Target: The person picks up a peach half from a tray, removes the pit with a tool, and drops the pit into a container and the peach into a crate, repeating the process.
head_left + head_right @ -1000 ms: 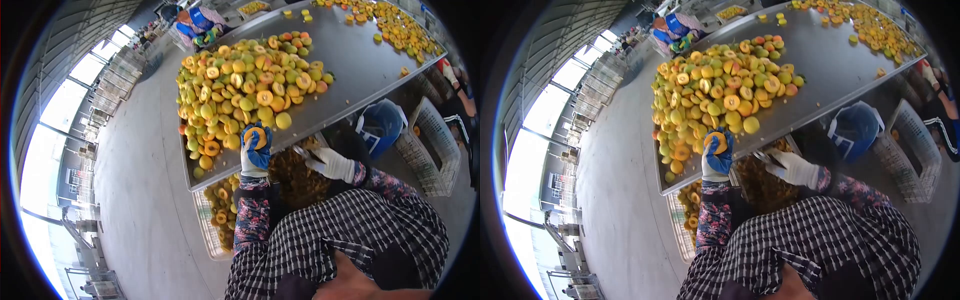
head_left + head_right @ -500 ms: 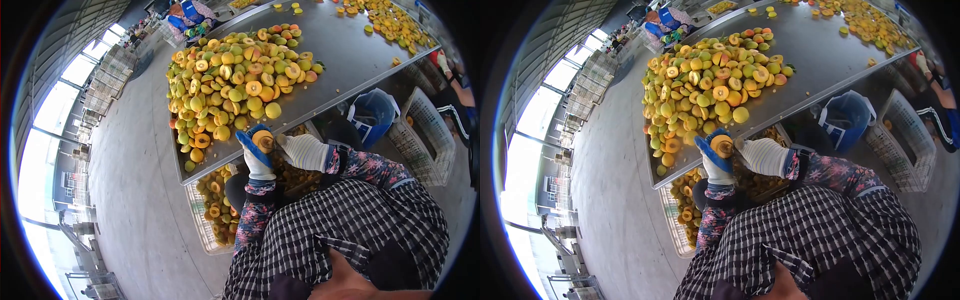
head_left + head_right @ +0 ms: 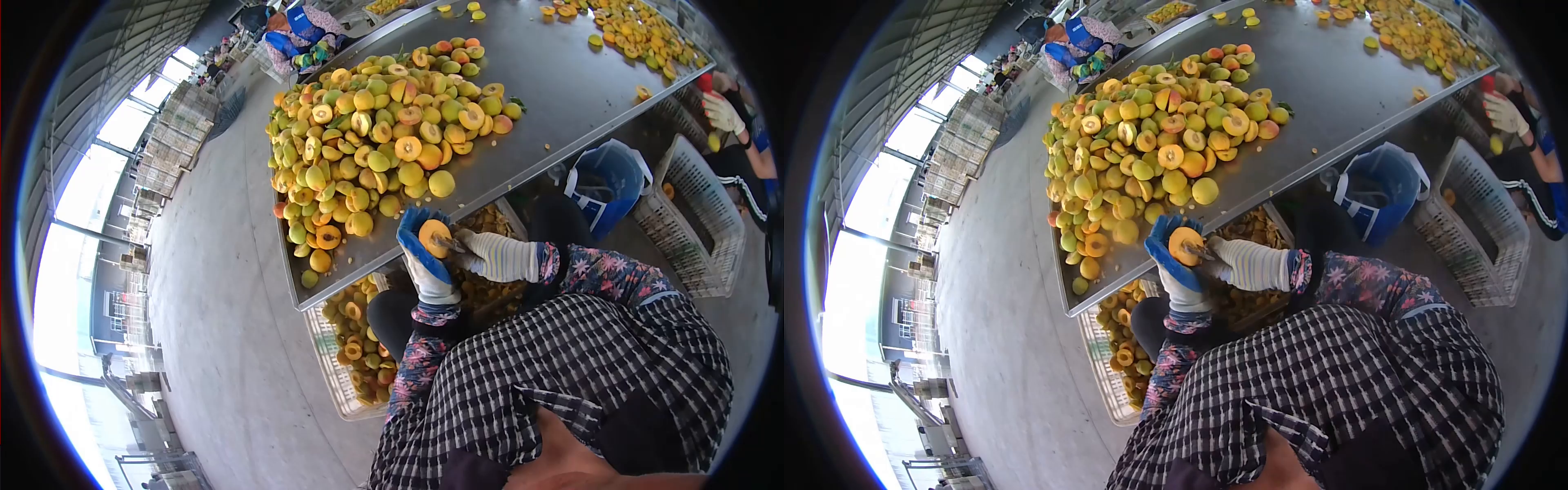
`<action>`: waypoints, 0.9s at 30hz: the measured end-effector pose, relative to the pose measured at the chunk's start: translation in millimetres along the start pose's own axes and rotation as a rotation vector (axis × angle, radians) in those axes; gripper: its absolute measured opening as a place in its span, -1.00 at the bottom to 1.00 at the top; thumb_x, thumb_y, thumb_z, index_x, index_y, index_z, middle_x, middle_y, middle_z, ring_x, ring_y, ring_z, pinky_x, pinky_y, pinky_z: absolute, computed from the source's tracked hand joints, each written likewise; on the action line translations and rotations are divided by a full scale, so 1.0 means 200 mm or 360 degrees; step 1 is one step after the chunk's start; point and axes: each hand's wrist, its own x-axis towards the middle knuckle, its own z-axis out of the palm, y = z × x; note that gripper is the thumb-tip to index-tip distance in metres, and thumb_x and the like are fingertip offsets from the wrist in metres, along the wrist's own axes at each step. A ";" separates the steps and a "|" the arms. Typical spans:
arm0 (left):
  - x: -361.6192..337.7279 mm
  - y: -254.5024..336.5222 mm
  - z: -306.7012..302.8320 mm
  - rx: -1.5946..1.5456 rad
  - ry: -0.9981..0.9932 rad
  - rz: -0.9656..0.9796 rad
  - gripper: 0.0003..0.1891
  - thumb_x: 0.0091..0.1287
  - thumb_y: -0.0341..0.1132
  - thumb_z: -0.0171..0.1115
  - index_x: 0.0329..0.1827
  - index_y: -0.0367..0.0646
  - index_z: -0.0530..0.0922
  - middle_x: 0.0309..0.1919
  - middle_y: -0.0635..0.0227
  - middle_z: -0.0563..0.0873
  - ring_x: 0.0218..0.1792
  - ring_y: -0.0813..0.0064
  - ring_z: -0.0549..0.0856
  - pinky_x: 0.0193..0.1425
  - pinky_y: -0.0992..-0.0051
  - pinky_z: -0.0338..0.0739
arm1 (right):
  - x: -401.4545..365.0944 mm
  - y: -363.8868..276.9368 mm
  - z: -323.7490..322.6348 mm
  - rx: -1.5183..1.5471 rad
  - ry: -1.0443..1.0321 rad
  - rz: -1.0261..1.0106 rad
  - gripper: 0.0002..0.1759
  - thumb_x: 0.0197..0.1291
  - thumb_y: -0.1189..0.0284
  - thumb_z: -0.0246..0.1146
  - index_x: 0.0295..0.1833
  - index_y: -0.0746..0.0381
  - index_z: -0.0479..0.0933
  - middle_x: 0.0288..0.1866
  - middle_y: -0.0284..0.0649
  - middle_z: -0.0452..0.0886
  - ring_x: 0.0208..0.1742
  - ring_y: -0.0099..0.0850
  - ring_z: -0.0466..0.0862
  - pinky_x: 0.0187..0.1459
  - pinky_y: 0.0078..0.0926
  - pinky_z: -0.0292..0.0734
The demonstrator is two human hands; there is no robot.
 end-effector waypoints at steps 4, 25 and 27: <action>0.05 -0.06 -0.12 -0.0183 -0.0043 -0.0484 -0.28 0.51 0.30 -0.19 -0.07 -0.31 0.54 -0.26 0.07 0.69 -0.21 0.15 0.72 -0.01 0.25 0.67 | -0.17 -0.14 0.08 -0.1199 -0.0020 -0.0071 -0.60 0.55 0.22 0.03 0.27 0.26 0.44 0.14 -0.23 0.58 0.08 -0.42 0.60 0.17 -0.54 0.52; 0.06 -0.05 -0.13 -0.0472 -0.0181 -0.1170 -0.22 0.43 0.38 -0.09 -0.27 -0.33 0.60 -0.39 0.05 0.72 -0.36 0.09 0.74 -0.15 0.16 0.72 | -0.13 0.12 -0.01 -0.0567 -0.0127 -0.0479 -0.62 0.48 0.07 0.13 0.07 0.17 0.50 -0.54 -0.48 0.37 -0.70 -0.66 0.31 -0.68 -0.68 0.22; 0.06 -0.05 -0.11 -0.0522 -0.0142 -0.1169 -0.22 0.42 0.38 -0.07 -0.27 -0.33 0.61 -0.39 0.05 0.72 -0.37 0.07 0.74 -0.18 0.13 0.72 | -0.31 -0.12 0.14 0.0088 -0.0086 0.0354 -0.62 0.48 0.03 0.11 0.00 0.14 0.50 -0.56 -0.49 0.33 -0.69 -0.67 0.31 -0.69 -0.69 0.18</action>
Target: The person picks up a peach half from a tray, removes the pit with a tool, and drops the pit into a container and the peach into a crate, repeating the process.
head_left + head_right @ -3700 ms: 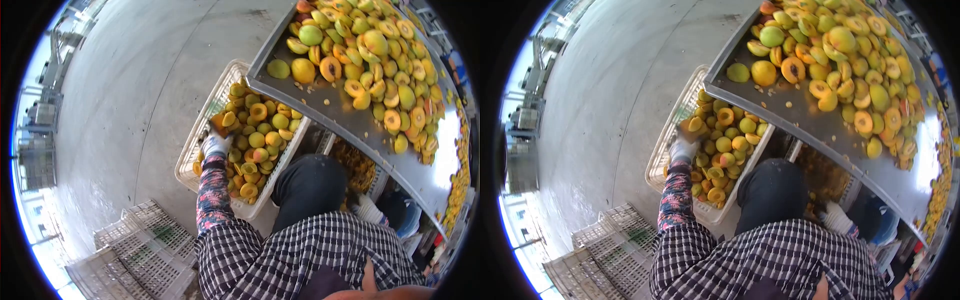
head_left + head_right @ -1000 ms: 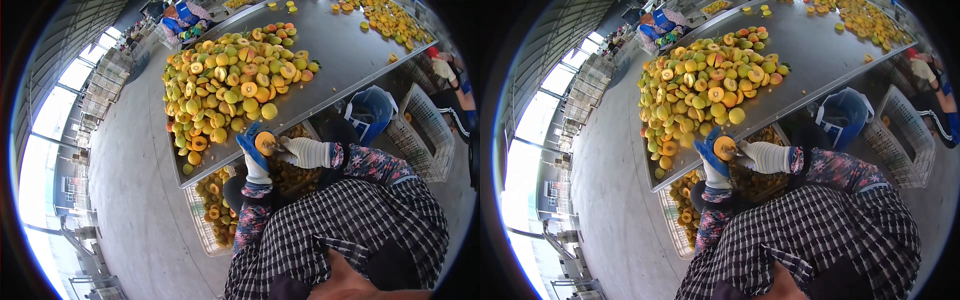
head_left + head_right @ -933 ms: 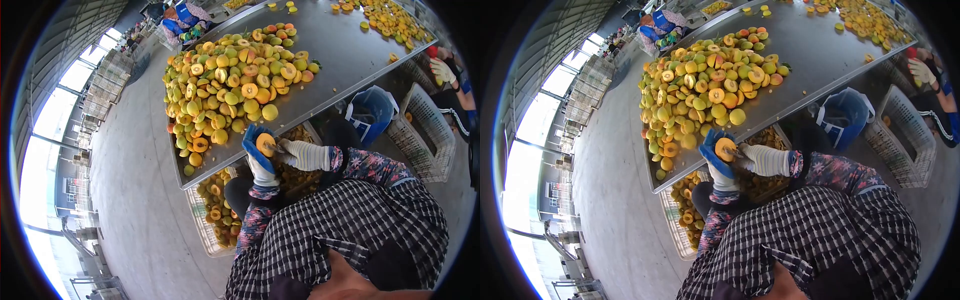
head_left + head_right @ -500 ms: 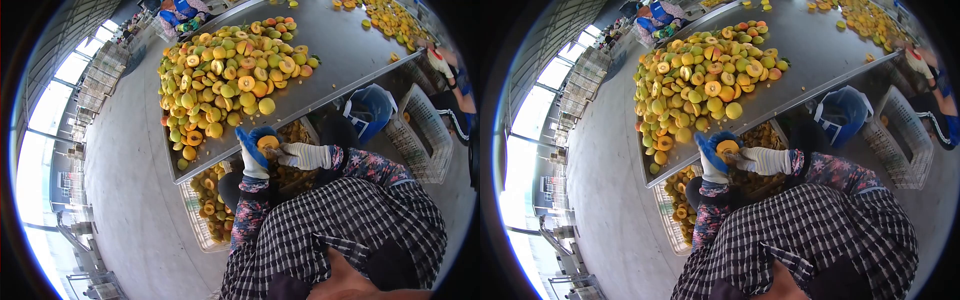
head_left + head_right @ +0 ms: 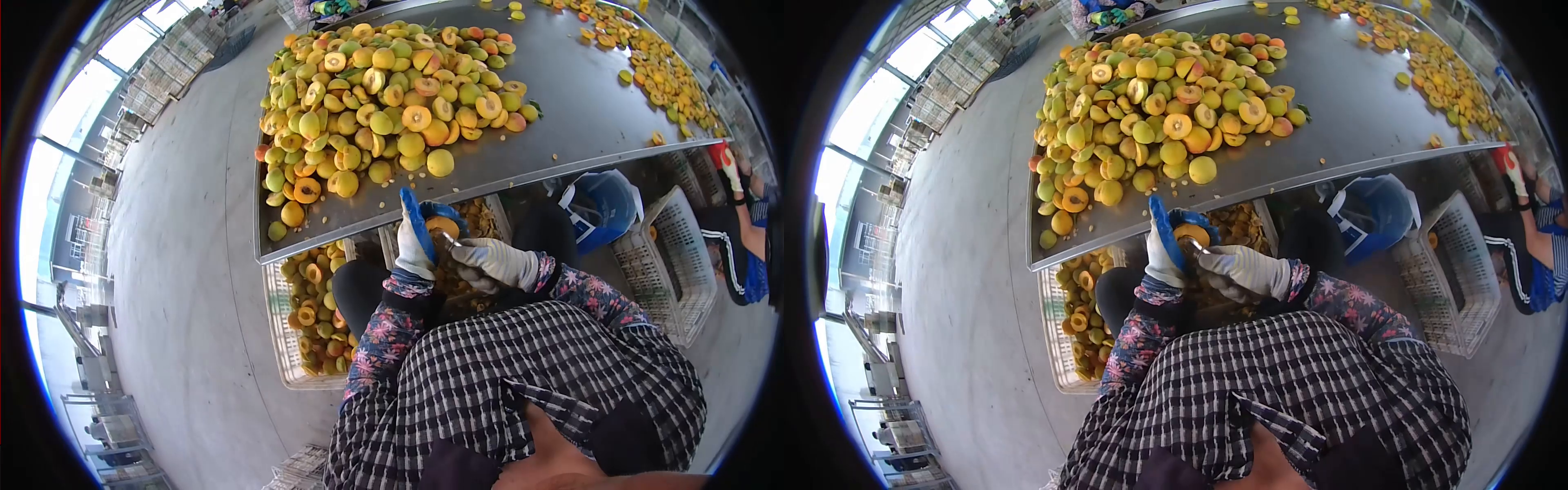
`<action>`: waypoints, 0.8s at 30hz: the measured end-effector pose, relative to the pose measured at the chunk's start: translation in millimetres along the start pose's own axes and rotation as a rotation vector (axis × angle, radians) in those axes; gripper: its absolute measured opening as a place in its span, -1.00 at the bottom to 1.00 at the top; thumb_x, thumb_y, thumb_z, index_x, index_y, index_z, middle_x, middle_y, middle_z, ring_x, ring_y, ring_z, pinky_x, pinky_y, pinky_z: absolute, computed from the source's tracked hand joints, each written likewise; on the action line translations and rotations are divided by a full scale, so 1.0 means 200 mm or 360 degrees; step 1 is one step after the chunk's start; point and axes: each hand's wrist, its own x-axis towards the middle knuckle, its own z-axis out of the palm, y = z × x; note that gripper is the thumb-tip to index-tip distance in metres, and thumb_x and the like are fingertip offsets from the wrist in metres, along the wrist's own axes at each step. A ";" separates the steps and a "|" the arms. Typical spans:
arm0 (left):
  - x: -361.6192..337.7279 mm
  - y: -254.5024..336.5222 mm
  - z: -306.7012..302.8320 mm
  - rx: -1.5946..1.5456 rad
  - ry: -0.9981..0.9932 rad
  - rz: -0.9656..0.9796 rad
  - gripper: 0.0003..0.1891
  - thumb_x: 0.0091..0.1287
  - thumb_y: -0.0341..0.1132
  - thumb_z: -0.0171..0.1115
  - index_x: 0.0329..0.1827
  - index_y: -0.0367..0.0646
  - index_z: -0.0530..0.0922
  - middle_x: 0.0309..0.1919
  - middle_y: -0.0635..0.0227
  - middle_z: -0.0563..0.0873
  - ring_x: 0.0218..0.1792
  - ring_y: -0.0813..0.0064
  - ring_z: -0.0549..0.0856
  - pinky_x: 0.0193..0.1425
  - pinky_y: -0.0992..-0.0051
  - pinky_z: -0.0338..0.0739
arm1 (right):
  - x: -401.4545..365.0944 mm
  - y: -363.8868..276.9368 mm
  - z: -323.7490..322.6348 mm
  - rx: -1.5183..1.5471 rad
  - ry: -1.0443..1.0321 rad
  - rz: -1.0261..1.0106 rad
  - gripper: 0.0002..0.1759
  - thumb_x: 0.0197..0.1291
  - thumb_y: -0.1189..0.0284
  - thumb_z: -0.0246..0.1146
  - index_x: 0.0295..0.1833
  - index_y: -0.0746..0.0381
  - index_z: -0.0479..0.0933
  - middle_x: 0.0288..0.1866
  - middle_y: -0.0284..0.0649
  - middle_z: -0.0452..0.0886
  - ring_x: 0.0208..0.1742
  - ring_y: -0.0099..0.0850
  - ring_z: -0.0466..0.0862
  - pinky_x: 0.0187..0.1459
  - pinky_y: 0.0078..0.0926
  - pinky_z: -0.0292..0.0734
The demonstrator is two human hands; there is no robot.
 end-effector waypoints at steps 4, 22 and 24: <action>0.01 -0.01 0.03 -0.0194 0.0170 -0.0041 -0.27 0.42 0.37 -0.04 -0.31 -0.27 0.58 -0.38 0.08 0.69 -0.38 0.06 0.73 -0.17 0.04 0.72 | 0.00 0.01 -0.05 0.0285 -0.0124 0.0085 -0.58 0.47 0.01 0.11 -0.03 0.18 0.48 -0.61 -0.46 0.31 -0.74 -0.64 0.22 -0.71 -0.65 0.06; 0.07 0.05 -0.25 0.0240 0.0447 0.0321 -0.33 0.46 0.30 -0.01 -0.22 -0.27 0.61 -0.48 0.20 0.68 -0.41 0.22 0.73 -0.25 0.33 0.69 | -0.08 0.10 -0.18 -0.0820 0.0297 -0.0259 -0.63 0.44 0.16 0.17 0.07 0.25 0.47 -0.45 -0.28 0.54 -0.52 -0.41 0.54 -0.48 -0.47 0.42; 0.08 0.10 -0.38 0.0339 0.0468 0.0456 -0.34 0.47 0.28 0.00 -0.23 -0.26 0.62 -0.49 0.23 0.69 -0.42 0.24 0.72 -0.29 0.36 0.67 | 0.00 0.20 -0.29 -0.1751 0.0499 -0.0734 -0.60 0.42 0.18 0.19 0.08 0.32 0.45 -0.35 -0.11 0.61 -0.36 -0.23 0.63 -0.29 -0.34 0.52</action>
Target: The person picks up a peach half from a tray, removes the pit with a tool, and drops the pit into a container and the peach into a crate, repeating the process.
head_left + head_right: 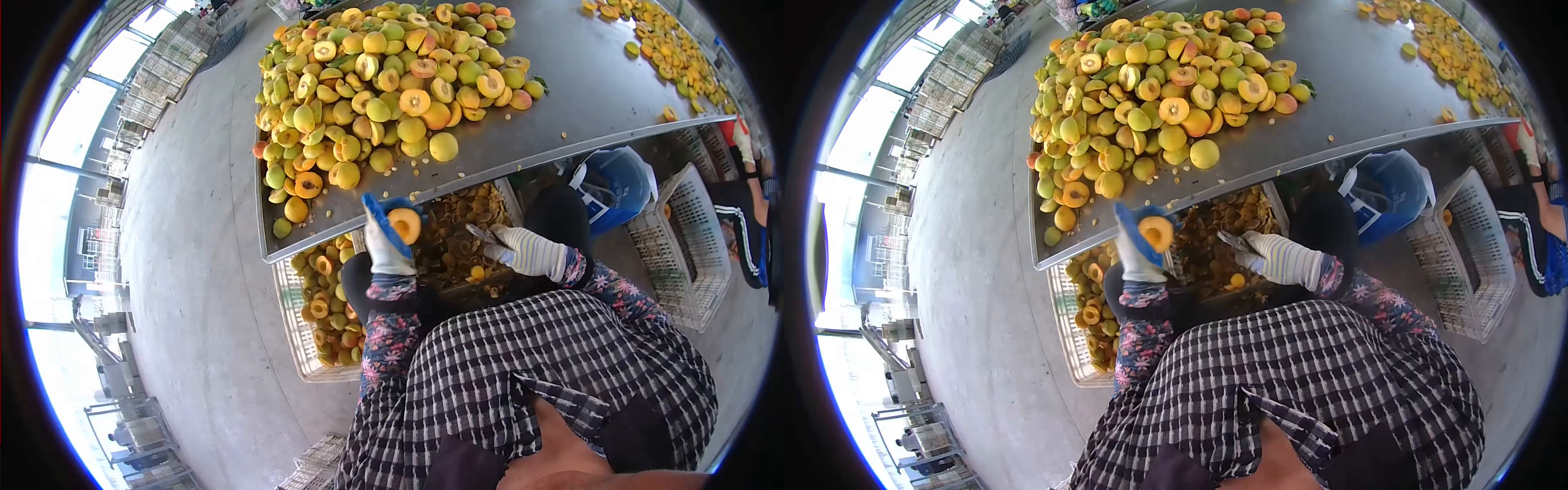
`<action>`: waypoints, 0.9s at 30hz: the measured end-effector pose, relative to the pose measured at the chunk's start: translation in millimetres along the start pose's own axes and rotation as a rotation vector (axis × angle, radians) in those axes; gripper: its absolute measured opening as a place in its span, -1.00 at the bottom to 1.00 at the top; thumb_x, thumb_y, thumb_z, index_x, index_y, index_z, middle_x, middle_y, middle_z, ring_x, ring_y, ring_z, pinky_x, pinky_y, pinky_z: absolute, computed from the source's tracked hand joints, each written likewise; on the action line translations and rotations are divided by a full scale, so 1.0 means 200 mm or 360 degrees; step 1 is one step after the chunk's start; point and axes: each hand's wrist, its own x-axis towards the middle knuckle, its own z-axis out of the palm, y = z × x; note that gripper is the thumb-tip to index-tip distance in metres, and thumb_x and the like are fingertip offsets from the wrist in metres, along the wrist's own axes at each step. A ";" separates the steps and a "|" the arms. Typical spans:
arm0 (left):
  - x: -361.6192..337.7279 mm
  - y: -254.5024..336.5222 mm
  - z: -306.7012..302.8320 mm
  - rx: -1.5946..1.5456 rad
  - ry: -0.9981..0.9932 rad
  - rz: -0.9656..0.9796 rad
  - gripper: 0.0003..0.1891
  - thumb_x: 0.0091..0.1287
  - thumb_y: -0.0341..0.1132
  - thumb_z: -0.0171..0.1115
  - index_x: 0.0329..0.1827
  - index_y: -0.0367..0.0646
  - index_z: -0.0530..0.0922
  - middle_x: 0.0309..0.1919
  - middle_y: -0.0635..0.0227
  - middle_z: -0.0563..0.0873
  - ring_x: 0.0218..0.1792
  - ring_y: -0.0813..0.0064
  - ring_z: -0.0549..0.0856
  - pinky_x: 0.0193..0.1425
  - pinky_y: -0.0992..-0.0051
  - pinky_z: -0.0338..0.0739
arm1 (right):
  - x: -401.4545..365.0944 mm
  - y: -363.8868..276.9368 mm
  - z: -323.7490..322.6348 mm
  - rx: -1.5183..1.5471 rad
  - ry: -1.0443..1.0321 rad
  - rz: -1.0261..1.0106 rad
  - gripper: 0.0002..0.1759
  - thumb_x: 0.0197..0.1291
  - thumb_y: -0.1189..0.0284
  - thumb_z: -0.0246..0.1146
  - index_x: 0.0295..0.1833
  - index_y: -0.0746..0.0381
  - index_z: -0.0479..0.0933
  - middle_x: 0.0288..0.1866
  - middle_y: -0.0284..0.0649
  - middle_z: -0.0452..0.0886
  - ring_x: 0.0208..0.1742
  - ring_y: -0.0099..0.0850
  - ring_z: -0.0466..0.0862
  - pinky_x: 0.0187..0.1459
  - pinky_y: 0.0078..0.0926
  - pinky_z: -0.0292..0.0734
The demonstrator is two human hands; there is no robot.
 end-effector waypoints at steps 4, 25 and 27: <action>-0.03 0.35 -0.29 0.0964 0.0364 0.0433 -0.64 0.53 -0.15 0.10 0.15 -0.25 0.61 -0.23 0.27 0.77 -0.27 0.29 0.72 -0.06 0.39 0.58 | -0.02 -0.04 -0.03 0.0015 -0.0132 0.0252 -0.62 0.38 0.24 0.24 0.06 0.34 0.44 -0.24 0.02 0.62 -0.22 -0.10 0.63 -0.12 -0.26 0.49; 0.31 0.36 -0.07 -0.0321 -0.0434 -0.0222 -0.57 0.41 -0.39 0.18 0.34 0.01 0.42 0.12 0.34 0.64 0.00 0.29 0.68 0.00 0.21 0.66 | 0.02 0.02 0.04 0.0364 -0.0020 0.0134 -0.54 0.40 0.18 0.20 0.13 0.37 0.42 -0.23 0.04 0.61 -0.20 -0.16 0.64 -0.10 -0.31 0.52; 0.15 0.31 -0.04 -0.0713 -0.0742 -0.0415 -0.59 0.44 -0.40 0.11 0.36 -0.03 0.44 0.21 0.30 0.61 0.10 0.30 0.65 0.06 0.25 0.65 | 0.09 -0.16 -0.02 0.0393 0.0164 -0.0010 -0.58 0.41 0.21 0.19 0.11 0.36 0.42 -0.24 0.01 0.61 -0.24 -0.13 0.64 -0.12 -0.28 0.52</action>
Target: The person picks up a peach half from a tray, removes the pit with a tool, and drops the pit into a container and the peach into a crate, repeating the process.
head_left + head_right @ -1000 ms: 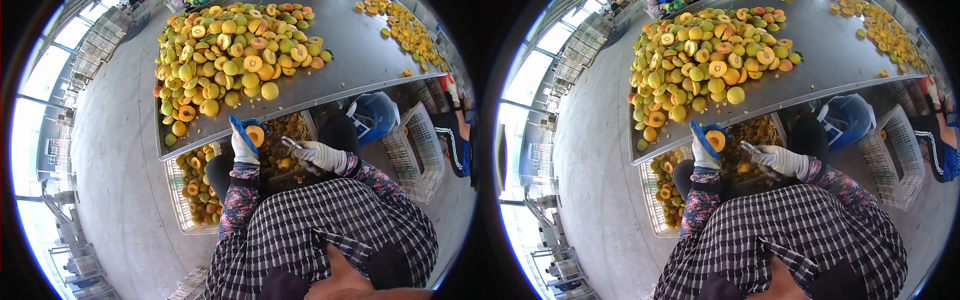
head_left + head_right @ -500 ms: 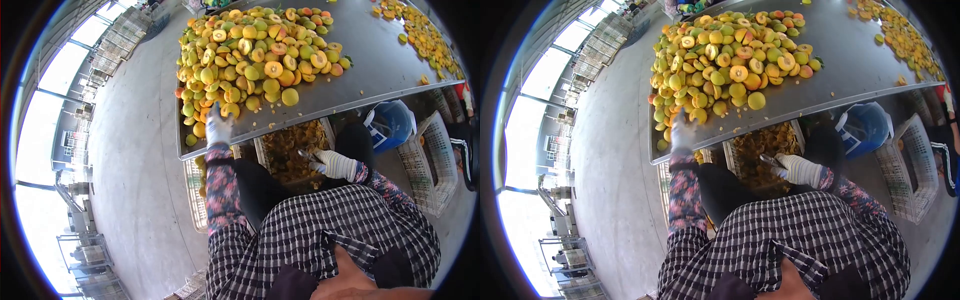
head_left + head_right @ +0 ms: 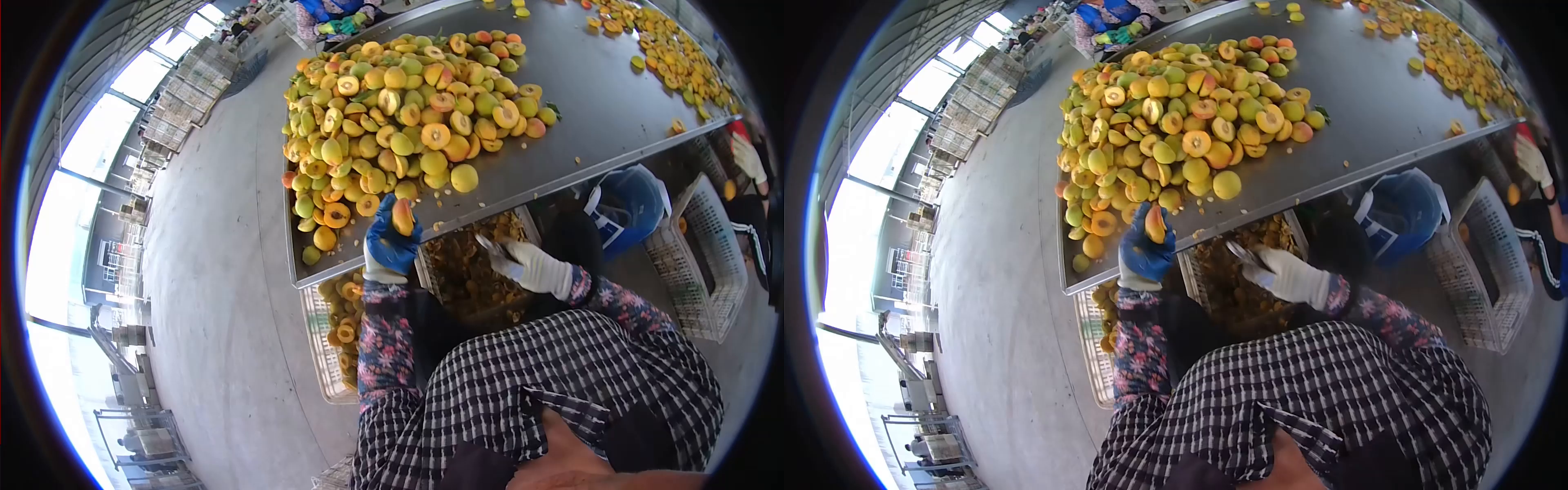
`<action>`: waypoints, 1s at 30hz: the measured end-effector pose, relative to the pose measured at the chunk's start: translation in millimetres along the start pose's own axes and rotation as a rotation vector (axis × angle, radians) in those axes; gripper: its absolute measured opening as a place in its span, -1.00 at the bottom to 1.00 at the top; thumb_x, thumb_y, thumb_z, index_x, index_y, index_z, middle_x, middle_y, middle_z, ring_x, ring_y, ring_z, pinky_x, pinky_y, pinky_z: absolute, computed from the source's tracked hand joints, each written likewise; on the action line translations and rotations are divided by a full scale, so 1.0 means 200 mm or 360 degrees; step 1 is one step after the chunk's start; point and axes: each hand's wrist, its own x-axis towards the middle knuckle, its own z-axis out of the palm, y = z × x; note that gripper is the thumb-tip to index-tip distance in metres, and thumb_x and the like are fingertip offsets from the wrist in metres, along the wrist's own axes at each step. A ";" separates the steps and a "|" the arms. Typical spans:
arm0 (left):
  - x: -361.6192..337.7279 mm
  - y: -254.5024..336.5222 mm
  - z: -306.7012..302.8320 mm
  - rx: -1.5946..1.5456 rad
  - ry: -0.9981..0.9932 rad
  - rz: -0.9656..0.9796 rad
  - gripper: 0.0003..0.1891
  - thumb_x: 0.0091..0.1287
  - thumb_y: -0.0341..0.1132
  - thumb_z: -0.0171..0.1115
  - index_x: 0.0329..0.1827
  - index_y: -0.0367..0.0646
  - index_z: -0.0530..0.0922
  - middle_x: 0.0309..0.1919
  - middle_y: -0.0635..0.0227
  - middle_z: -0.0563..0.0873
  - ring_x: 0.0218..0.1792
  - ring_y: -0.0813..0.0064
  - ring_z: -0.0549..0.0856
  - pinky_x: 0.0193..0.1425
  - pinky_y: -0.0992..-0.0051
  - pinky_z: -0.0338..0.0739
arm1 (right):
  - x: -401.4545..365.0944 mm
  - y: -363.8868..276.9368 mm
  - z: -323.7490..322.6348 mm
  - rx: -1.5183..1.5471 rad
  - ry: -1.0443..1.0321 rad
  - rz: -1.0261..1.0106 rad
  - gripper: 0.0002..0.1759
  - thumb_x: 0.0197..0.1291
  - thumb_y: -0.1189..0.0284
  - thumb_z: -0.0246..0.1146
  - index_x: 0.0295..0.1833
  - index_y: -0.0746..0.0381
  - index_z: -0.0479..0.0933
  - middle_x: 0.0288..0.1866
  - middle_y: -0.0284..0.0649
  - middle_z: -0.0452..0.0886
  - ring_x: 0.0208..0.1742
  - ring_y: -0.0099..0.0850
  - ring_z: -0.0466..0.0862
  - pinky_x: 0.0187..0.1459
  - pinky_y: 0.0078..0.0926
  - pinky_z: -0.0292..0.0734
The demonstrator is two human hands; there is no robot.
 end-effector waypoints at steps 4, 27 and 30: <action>-0.13 -0.34 0.15 0.0235 -0.0038 0.0166 -0.61 0.49 -0.24 0.11 0.31 -0.17 0.46 0.22 0.20 0.61 0.18 0.24 0.62 0.21 0.24 0.59 | 0.12 -0.16 0.04 -0.0257 0.0191 -0.0381 -0.59 0.40 0.23 0.19 0.12 0.35 0.39 -0.19 0.05 0.63 -0.15 -0.04 0.67 -0.10 -0.26 0.54; -0.12 -0.54 0.15 -0.0320 0.0173 -0.0173 -0.42 0.49 0.24 -0.08 -0.01 -0.17 0.56 -0.09 0.13 0.69 0.01 0.09 0.64 0.32 0.03 0.48 | 0.09 -0.12 0.07 -0.1166 -0.0111 -0.0094 -0.69 0.48 0.20 0.07 0.00 0.26 0.43 -0.40 -0.03 0.65 -0.36 0.01 0.67 -0.34 -0.12 0.58; -0.12 -0.54 0.12 -0.0220 0.0238 -0.0204 -0.39 0.49 0.25 -0.10 0.00 -0.19 0.56 -0.07 0.10 0.68 0.01 0.09 0.64 0.32 0.03 0.48 | 0.08 -0.07 0.09 -0.0631 -0.0146 0.0058 -0.68 0.52 0.22 0.00 0.04 0.27 0.45 -0.37 -0.02 0.65 -0.32 -0.01 0.68 -0.31 -0.13 0.58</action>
